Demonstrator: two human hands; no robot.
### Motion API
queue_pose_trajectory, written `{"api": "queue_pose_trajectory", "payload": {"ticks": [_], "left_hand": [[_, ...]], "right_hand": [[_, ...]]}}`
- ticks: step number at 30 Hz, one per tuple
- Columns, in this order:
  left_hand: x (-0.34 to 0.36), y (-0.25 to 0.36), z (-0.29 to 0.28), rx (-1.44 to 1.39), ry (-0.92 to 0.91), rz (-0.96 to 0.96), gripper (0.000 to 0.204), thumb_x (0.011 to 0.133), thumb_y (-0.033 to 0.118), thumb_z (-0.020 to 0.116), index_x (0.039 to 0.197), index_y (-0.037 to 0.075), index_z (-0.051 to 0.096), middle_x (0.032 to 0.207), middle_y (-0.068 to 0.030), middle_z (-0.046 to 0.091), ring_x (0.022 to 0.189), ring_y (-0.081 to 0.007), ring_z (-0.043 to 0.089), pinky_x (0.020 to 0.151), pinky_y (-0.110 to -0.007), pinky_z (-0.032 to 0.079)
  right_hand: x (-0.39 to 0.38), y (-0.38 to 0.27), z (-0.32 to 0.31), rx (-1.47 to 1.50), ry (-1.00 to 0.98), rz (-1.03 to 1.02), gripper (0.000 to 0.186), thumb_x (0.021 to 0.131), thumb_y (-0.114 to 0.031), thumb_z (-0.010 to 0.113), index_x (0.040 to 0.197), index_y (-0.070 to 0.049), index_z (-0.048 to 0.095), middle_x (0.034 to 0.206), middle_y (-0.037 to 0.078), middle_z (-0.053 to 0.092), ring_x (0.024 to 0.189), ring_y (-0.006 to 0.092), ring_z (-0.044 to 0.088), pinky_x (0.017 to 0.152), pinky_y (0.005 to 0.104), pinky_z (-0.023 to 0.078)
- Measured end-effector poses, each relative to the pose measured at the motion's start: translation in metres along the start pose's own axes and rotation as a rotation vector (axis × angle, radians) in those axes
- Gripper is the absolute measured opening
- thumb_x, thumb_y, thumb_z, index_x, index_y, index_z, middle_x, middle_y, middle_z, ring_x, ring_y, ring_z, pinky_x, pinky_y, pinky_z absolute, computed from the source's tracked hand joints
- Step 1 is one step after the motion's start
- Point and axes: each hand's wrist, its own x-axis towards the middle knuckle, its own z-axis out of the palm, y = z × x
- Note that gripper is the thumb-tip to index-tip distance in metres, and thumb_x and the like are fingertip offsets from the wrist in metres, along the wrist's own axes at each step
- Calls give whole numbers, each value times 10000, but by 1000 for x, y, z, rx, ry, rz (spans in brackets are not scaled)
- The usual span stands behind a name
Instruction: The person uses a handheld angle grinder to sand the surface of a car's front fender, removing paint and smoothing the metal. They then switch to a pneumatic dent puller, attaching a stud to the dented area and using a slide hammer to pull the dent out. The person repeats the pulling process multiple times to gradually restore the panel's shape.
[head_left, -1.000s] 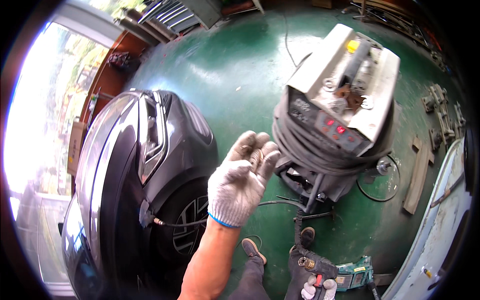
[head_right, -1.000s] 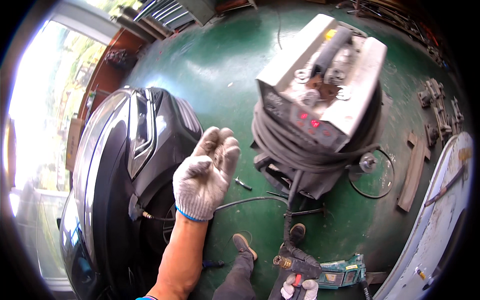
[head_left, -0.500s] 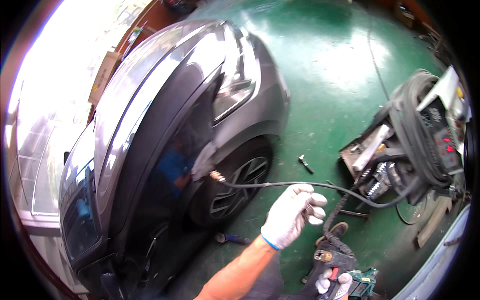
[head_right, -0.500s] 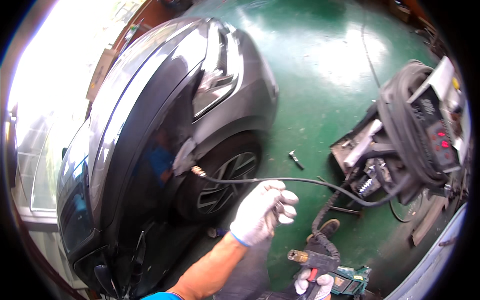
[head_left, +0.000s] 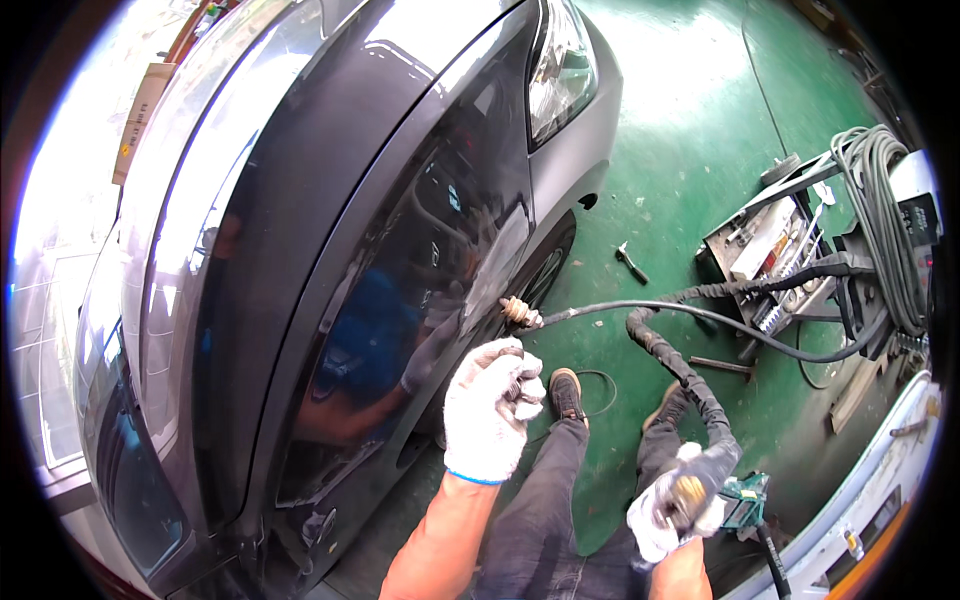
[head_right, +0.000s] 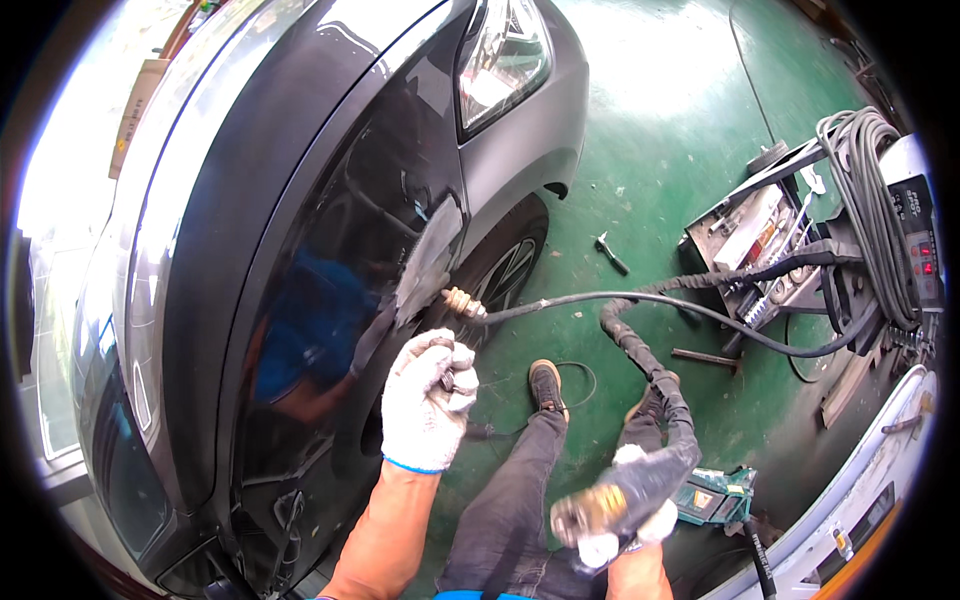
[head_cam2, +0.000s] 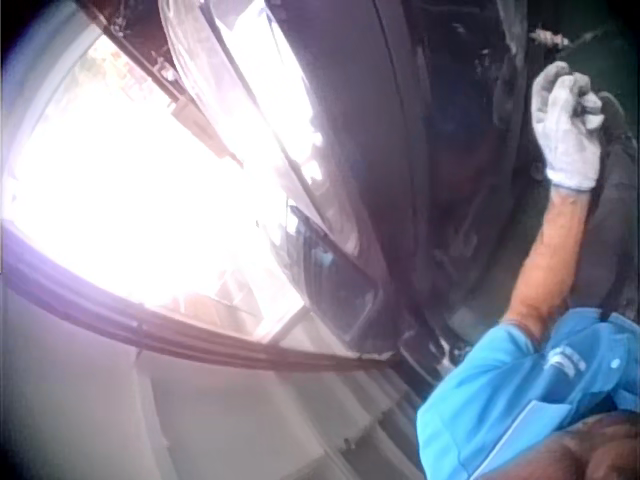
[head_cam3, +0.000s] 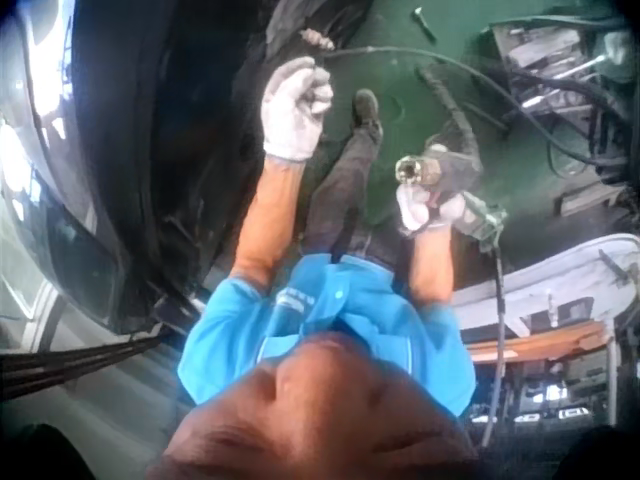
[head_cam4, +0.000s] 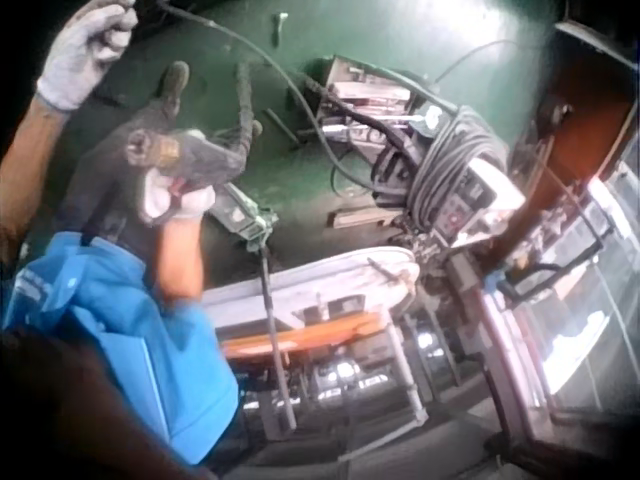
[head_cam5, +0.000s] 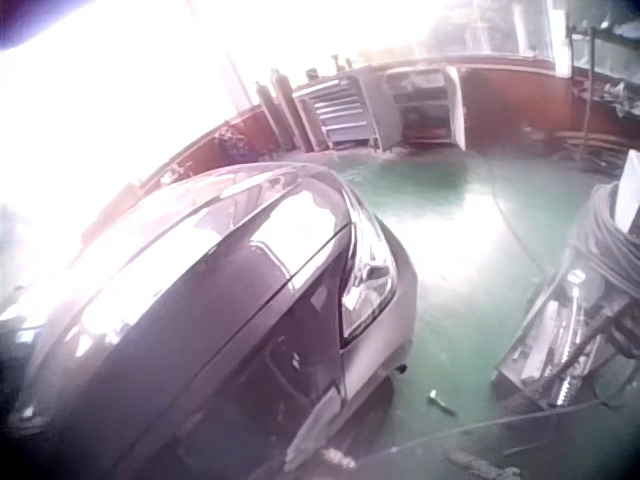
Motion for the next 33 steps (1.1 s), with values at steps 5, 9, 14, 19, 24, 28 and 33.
{"api": "queue_pose_trajectory", "payload": {"ticks": [5, 9, 14, 19, 24, 28, 33], "left_hand": [[16, 1, 7, -72, -29, -38, 171, 971, 113, 585, 1105, 11, 617, 881, -86, 635, 667, -120, 546, 555, -225, 432], [24, 0, 19, -201, -49, -64, 175, 997, 126, 567, 1110, 3, 622, 856, -43, 599, 673, -94, 523, 578, -213, 438], [26, -4, 21, -231, 35, 29, 146, 994, 108, 582, 1121, 46, 622, 898, -54, 610, 700, -106, 537, 573, -217, 442], [30, -3, 29, -298, 3, 12, 147, 1000, 157, 593, 1102, 54, 617, 928, -63, 616, 719, -116, 541, 554, -213, 428], [36, 1, 44, -407, 14, -79, 165, 1026, 178, 563, 1149, 68, 577, 925, -31, 546, 723, -94, 488, 575, -206, 458], [43, -4, 51, -475, -11, -73, 175, 1021, 147, 564, 1169, 54, 554, 922, -33, 534, 709, -96, 484, 588, -212, 448], [48, -4, 53, -504, -3, -78, 161, 1011, 122, 569, 1156, 53, 551, 911, -40, 543, 706, -96, 495, 589, -218, 458]], "right_hand": [[44, 25, -2, 20, -106, 58, 1016, 716, -509, 813, 1439, 25, 340, 1090, 235, 645, 848, 351, 661, 712, 445, 532], [53, 11, -1, -225, 293, -9, 885, 620, -325, 838, 1299, 122, 489, 1177, 217, 649, 927, 291, 673, 778, 366, 552], [60, 4, 11, -428, 518, -56, 433, 961, -290, 598, 1256, 21, 538, 1142, 134, 662, 1027, 230, 639, 879, 360, 526], [41, -24, -9, -473, 477, 21, 398, 982, -265, 592, 1292, -27, 519, 1200, 98, 635, 1088, 221, 619, 959, 366, 504], [65, -25, 14, -737, 535, -48, 842, 786, -213, 822, 1476, -16, 380, 1295, 141, 613, 1125, 265, 631, 970, 421, 515], [89, -32, 28, -772, 376, -38, 986, 702, -125, 878, 1508, 10, 327, 1261, 188, 622, 1029, 275, 667, 864, 439, 563], [105, -30, 33, -796, 381, -47, 994, 689, -124, 891, 1491, 49, 329, 1191, 202, 646, 955, 273, 690, 743, 408, 596]]}}
